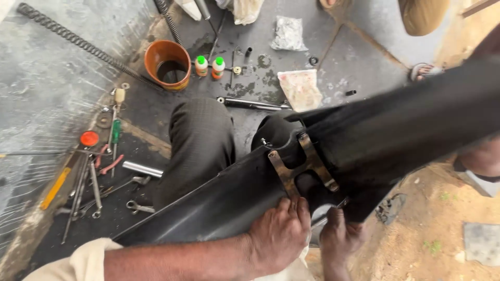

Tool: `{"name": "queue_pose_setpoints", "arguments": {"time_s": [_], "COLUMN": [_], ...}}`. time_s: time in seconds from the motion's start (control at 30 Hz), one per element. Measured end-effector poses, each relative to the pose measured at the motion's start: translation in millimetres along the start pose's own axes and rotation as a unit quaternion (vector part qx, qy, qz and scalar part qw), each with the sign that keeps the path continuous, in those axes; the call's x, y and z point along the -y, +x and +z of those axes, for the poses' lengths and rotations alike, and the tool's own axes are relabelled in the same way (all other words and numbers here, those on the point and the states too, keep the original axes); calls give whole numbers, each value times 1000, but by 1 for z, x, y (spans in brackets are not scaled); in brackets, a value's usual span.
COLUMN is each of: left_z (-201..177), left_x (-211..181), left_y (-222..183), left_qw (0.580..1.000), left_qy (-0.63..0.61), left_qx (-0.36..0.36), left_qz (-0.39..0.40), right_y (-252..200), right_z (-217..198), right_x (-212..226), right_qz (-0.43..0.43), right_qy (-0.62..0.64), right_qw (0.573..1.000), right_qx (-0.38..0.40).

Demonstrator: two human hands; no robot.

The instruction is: Attaching or repairing a plastic fender part for a motorcycle using bolts and hands.

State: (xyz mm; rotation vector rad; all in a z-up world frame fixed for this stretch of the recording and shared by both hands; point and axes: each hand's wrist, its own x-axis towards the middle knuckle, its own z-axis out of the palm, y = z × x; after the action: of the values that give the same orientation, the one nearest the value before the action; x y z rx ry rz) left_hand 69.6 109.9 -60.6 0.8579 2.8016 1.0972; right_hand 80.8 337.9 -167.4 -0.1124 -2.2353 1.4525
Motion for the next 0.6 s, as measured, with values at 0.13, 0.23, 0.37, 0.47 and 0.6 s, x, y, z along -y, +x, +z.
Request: {"name": "queue_pose_setpoints", "arguments": {"time_s": [0.13, 0.23, 0.37, 0.47, 0.6], "left_z": [13, 28, 39, 51, 68], "left_x": [11, 21, 24, 21, 16], "left_y": [2, 9, 16, 16, 9], "left_qw": [985, 970, 969, 960, 963], "left_qy": [151, 220, 229, 267, 241], "left_qx": [8, -33, -39, -43, -116], "left_qz": [89, 96, 81, 69, 32], "right_y": [-22, -38, -23, -9, -20], "right_z": [-34, -49, -24, -13, -28], "right_x": [-163, -221, -206, -228, -258], "right_qz": [71, 141, 116, 50, -24], "right_qy": [280, 403, 246, 95, -127], "right_qw": [957, 904, 962, 991, 982], "right_qx": [15, 11, 33, 75, 141]}}
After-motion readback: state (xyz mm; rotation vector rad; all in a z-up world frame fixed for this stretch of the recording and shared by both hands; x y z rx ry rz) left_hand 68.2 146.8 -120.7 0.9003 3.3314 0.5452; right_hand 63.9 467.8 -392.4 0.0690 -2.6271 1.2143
